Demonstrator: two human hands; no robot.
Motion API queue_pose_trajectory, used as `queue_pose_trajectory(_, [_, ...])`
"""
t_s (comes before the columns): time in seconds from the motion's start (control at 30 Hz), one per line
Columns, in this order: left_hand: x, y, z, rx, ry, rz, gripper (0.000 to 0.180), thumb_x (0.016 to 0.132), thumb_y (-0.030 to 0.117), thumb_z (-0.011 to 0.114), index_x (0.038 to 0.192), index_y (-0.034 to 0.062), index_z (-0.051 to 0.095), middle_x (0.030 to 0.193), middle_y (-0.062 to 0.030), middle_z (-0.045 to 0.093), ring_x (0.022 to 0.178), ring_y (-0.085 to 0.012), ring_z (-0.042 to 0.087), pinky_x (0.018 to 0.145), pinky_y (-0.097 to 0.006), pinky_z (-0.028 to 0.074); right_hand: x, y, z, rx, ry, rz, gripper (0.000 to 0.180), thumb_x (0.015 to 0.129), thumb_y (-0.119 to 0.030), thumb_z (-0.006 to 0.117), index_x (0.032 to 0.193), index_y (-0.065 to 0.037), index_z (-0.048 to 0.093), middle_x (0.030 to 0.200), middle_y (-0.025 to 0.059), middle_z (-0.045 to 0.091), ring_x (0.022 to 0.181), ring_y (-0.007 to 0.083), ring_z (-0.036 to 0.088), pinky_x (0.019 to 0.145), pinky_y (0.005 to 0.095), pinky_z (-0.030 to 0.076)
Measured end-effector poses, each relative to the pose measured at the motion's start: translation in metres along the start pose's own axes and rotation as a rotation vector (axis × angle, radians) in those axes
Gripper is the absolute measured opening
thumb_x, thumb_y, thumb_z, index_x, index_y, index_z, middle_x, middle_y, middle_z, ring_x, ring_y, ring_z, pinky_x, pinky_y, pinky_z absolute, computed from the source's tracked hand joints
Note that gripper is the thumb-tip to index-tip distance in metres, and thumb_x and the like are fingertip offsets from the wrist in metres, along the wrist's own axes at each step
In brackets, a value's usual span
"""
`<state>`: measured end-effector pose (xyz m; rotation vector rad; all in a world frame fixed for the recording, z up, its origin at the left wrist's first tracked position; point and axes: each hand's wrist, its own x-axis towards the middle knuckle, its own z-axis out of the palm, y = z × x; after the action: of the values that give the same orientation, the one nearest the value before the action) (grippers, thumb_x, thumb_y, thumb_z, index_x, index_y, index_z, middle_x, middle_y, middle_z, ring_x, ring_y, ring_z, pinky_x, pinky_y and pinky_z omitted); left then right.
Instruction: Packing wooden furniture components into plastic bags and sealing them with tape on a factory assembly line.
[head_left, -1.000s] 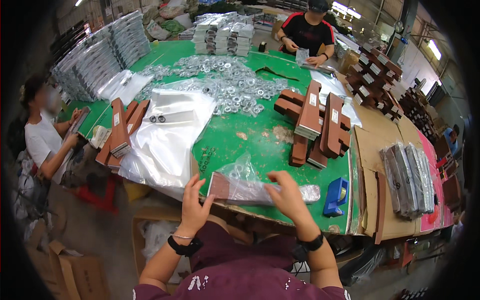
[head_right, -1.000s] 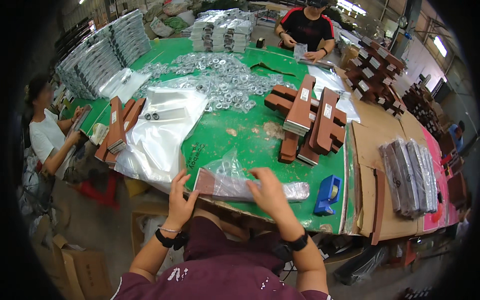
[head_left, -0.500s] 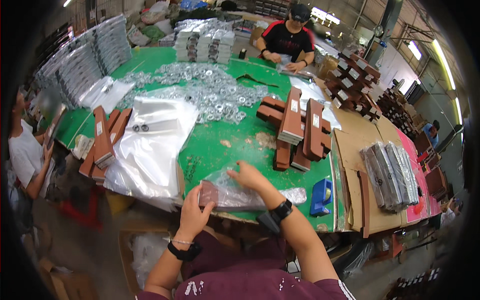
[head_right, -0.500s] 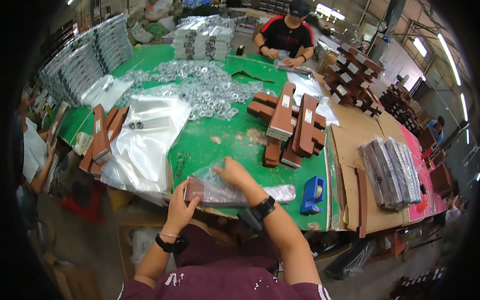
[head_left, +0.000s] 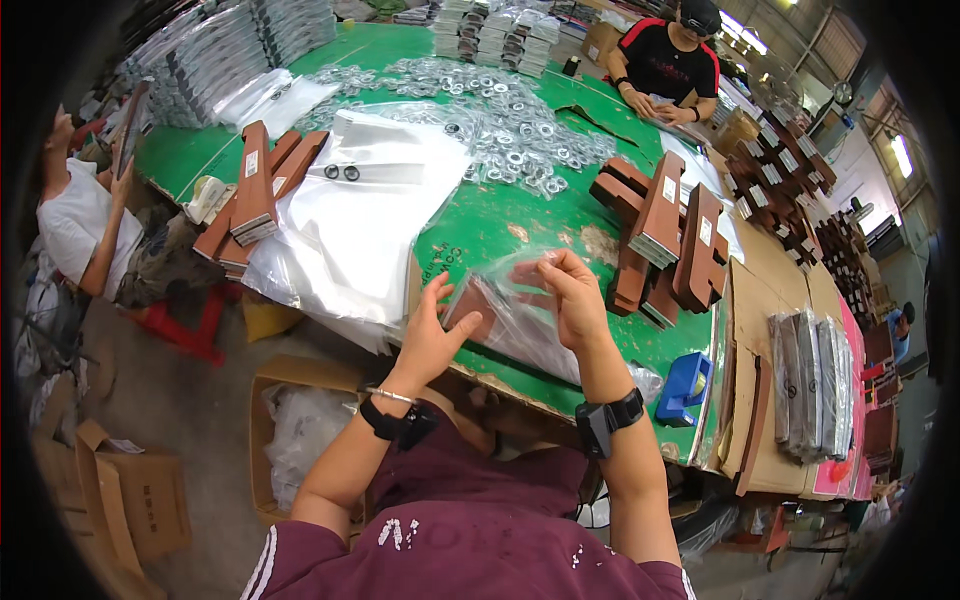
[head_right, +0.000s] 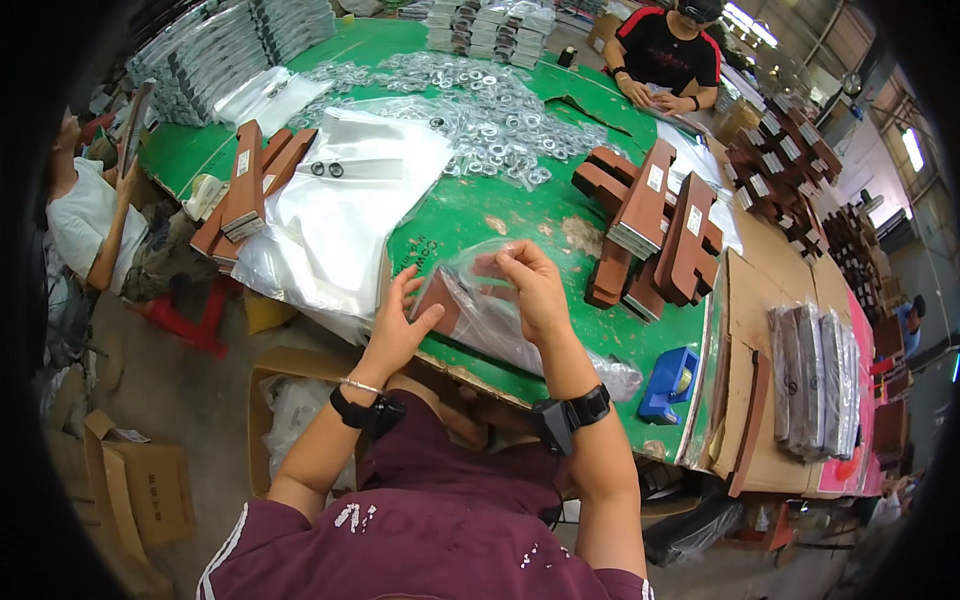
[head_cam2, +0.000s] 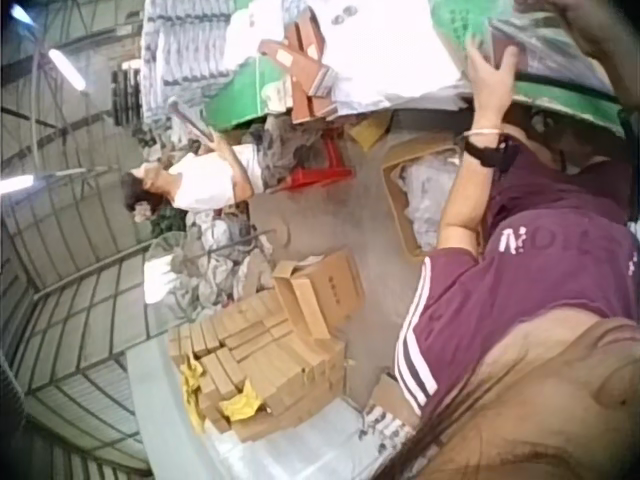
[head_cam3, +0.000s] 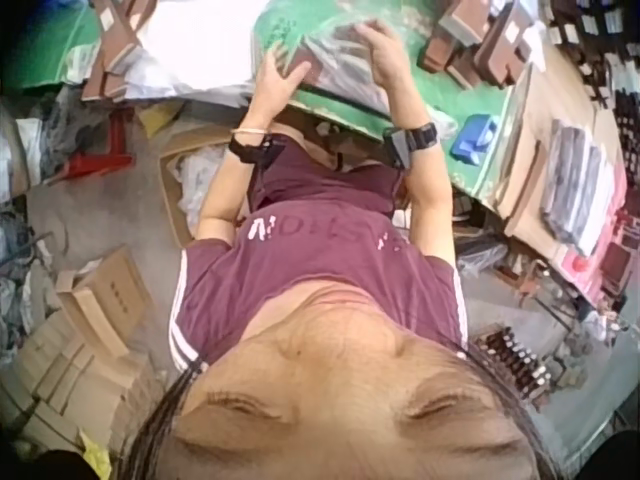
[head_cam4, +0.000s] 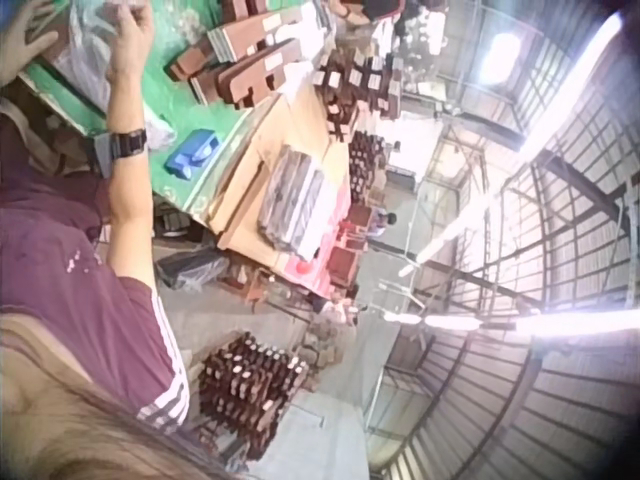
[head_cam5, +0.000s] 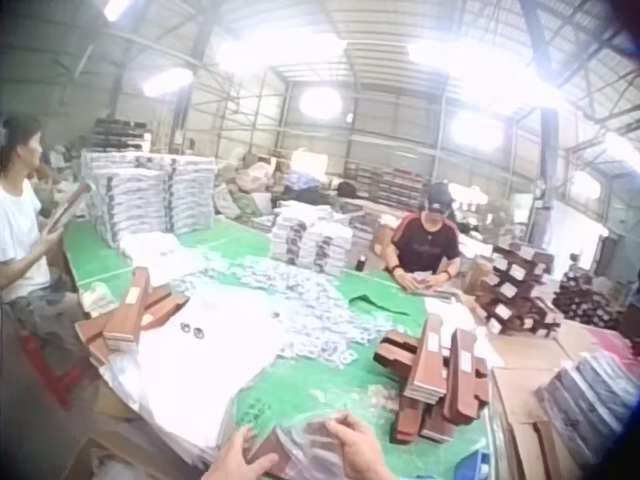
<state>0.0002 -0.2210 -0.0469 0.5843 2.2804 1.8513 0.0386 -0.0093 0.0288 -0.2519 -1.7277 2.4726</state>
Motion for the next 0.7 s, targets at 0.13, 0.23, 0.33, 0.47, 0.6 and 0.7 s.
queue_pose_trajectory(0.13, [0.013, 0.003, 0.000, 0.015, -0.078, -0.070, 0.084, 0.080, 0.039, 0.079, 0.145, 0.0076, 0.036, 0.126, -0.0219, 0.060, 0.118, -0.0324, 0.056, 0.098, -0.040, 0.045, -0.008, -0.004, 0.003, 0.033, -0.063, -0.036, 0.004, 0.096, -0.013, 0.057, 0.093, -0.011, 0.056, 0.100, 0.0088, 0.069, 0.098, 0.0246, 0.067, 0.080, 0.0393, 0.053])
queue_pose_trajectory(0.23, [0.019, 0.010, 0.002, -0.061, -0.169, -0.077, 0.076, 0.083, 0.029, 0.077, 0.145, 0.0095, 0.038, 0.121, -0.0162, 0.061, 0.112, -0.0240, 0.058, 0.095, -0.036, 0.047, -0.009, -0.006, 0.004, -0.023, -0.069, -0.079, 0.005, 0.096, -0.015, 0.059, 0.093, -0.011, 0.056, 0.095, 0.0072, 0.068, 0.092, 0.0225, 0.067, 0.071, 0.0342, 0.053])
queue_pose_trajectory(0.33, [0.024, 0.001, 0.008, -0.085, -0.181, 0.032, 0.068, 0.087, 0.019, 0.075, 0.143, 0.0093, 0.038, 0.115, -0.0096, 0.062, 0.105, -0.0162, 0.060, 0.090, -0.030, 0.049, -0.001, -0.003, -0.004, -0.166, -0.046, -0.085, 0.008, 0.096, -0.018, 0.060, 0.095, -0.011, 0.057, 0.087, 0.0032, 0.066, 0.075, 0.0141, 0.063, 0.058, 0.0253, 0.046])
queue_pose_trajectory(0.47, [0.020, -0.007, -0.007, -0.100, -0.153, 0.054, 0.049, 0.088, 0.013, 0.072, 0.128, 0.0092, 0.044, 0.103, -0.0066, 0.063, 0.094, -0.0126, 0.062, 0.080, -0.028, 0.052, 0.004, -0.001, 0.018, -0.248, -0.019, 0.027, 0.017, 0.095, -0.022, 0.063, 0.095, -0.004, 0.062, 0.082, 0.0030, 0.065, 0.073, 0.0102, 0.057, 0.060, 0.0239, 0.044])
queue_pose_trajectory(0.6, [0.022, 0.013, -0.003, -0.161, -0.240, -0.172, 0.041, 0.083, 0.016, 0.077, 0.111, 0.0107, 0.047, 0.091, -0.0014, 0.057, 0.079, -0.0099, 0.059, 0.067, -0.027, 0.052, -0.002, 0.005, 0.011, -0.610, -0.036, -0.115, 0.026, 0.087, -0.025, 0.070, 0.094, 0.000, 0.070, 0.086, 0.0062, 0.069, 0.081, 0.0135, 0.060, 0.073, 0.0302, 0.048])
queue_pose_trajectory(0.7, [0.029, -0.014, 0.020, -0.259, -0.268, 0.042, 0.046, 0.078, 0.021, 0.081, 0.106, 0.0082, 0.048, 0.088, -0.0022, 0.057, 0.082, -0.0080, 0.053, 0.071, -0.026, 0.047, -0.018, 0.009, -0.004, -1.004, -0.045, -0.161, 0.040, 0.077, -0.031, 0.079, 0.098, 0.002, 0.070, 0.089, 0.0147, 0.071, 0.085, 0.0213, 0.067, 0.078, 0.0352, 0.051])
